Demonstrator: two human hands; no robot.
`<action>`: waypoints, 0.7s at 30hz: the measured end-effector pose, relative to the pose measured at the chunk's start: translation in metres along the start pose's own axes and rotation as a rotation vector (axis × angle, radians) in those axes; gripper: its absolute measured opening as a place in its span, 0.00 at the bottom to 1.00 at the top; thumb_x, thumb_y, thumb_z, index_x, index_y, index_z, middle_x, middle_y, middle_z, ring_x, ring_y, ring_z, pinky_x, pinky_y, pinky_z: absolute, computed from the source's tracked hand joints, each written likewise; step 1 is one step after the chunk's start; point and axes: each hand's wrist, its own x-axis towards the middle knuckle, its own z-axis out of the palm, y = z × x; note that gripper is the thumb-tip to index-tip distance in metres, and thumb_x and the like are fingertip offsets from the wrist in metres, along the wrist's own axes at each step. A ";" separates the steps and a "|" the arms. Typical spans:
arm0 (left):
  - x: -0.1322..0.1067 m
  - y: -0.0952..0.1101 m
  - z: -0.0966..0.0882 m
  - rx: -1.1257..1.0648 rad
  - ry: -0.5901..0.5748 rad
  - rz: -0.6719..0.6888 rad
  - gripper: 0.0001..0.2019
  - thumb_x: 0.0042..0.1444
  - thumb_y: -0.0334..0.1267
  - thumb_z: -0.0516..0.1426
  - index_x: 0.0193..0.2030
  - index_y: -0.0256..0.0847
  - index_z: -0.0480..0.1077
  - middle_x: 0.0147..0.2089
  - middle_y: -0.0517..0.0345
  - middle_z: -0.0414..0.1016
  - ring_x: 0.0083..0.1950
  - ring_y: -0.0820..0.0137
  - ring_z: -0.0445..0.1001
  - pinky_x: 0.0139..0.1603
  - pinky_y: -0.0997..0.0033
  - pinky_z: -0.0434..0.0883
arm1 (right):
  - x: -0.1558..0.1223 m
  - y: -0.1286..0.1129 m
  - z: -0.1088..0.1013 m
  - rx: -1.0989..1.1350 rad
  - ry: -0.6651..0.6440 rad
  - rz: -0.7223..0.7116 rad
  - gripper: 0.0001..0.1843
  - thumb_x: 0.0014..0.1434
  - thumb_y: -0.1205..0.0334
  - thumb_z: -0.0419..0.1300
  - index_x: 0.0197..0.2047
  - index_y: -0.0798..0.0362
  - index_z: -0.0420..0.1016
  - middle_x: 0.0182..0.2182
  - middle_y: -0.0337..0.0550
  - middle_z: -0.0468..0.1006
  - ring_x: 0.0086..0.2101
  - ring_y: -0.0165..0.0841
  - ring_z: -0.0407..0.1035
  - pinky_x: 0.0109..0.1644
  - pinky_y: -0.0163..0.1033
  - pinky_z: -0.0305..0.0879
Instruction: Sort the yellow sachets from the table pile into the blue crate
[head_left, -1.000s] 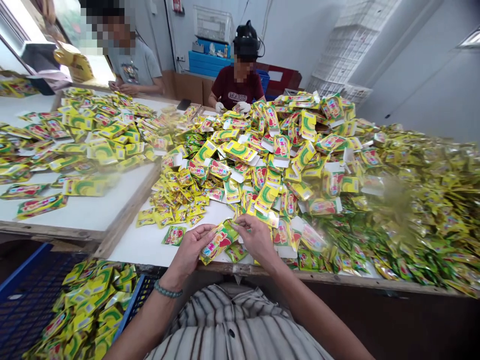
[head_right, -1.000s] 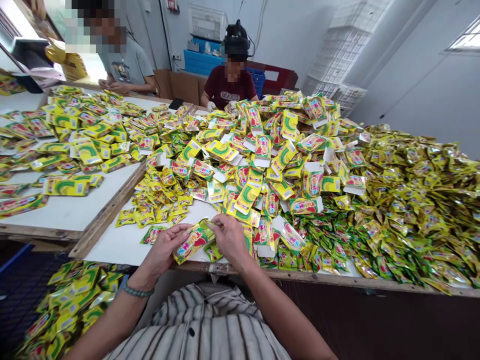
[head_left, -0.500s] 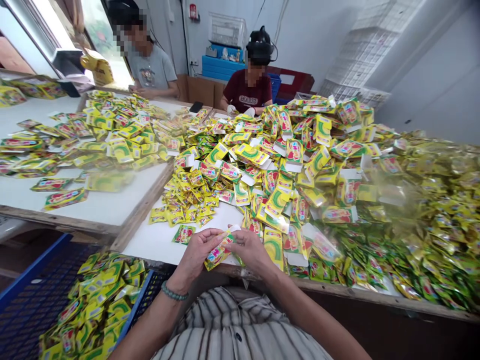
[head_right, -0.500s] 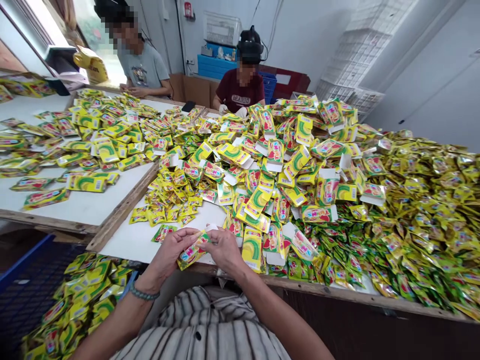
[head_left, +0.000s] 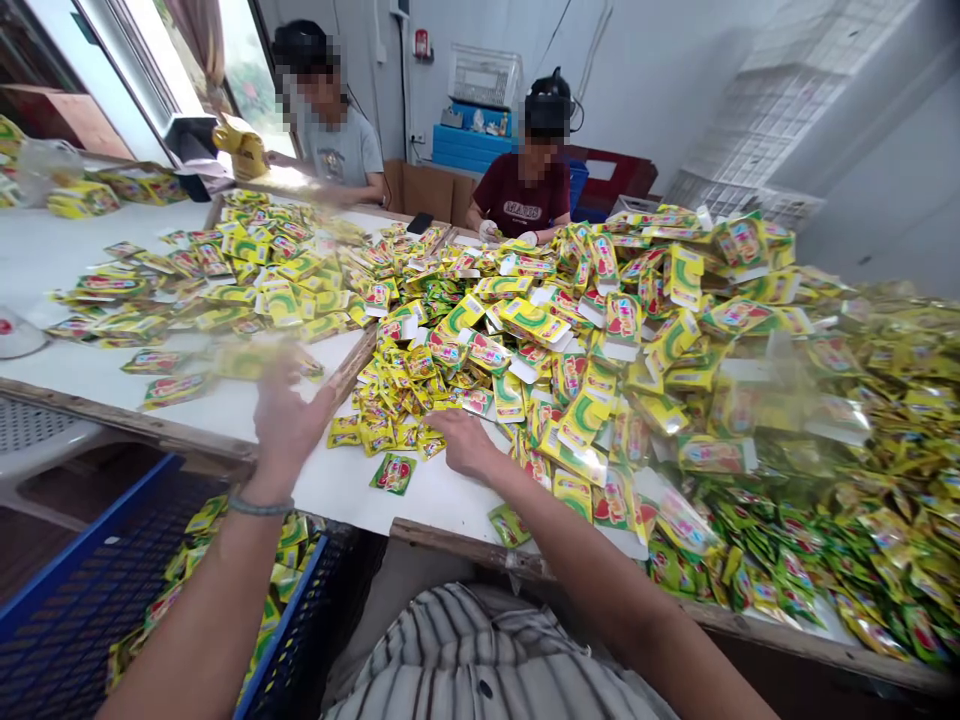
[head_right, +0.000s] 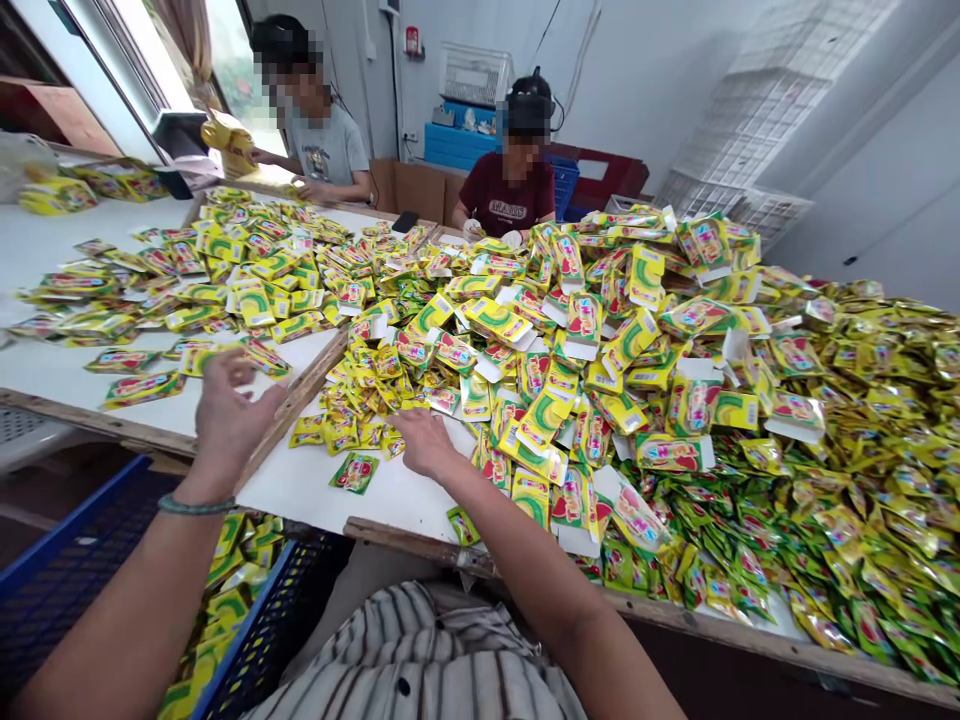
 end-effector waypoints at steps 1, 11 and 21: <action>-0.010 -0.003 0.003 0.135 -0.085 0.007 0.23 0.51 0.49 0.58 0.51 0.37 0.67 0.47 0.45 0.74 0.45 0.55 0.73 0.44 0.58 0.70 | 0.002 0.001 0.003 -0.045 -0.030 -0.003 0.33 0.50 0.80 0.49 0.56 0.49 0.71 0.54 0.46 0.73 0.55 0.40 0.63 0.55 0.44 0.60; -0.110 -0.011 0.064 0.328 -0.390 0.021 0.07 0.55 0.42 0.56 0.36 0.40 0.68 0.36 0.49 0.73 0.40 0.59 0.72 0.39 0.64 0.66 | -0.029 0.008 -0.002 0.180 0.233 0.154 0.24 0.57 0.75 0.46 0.53 0.51 0.72 0.44 0.48 0.74 0.43 0.38 0.69 0.47 0.41 0.64; -0.129 0.034 0.065 -0.737 -0.890 -0.310 0.14 0.43 0.39 0.63 0.36 0.37 0.70 0.27 0.62 0.73 0.27 0.71 0.71 0.28 0.74 0.65 | -0.086 0.002 0.001 0.879 0.320 0.234 0.17 0.53 0.58 0.59 0.46 0.52 0.69 0.39 0.43 0.77 0.34 0.32 0.71 0.37 0.37 0.69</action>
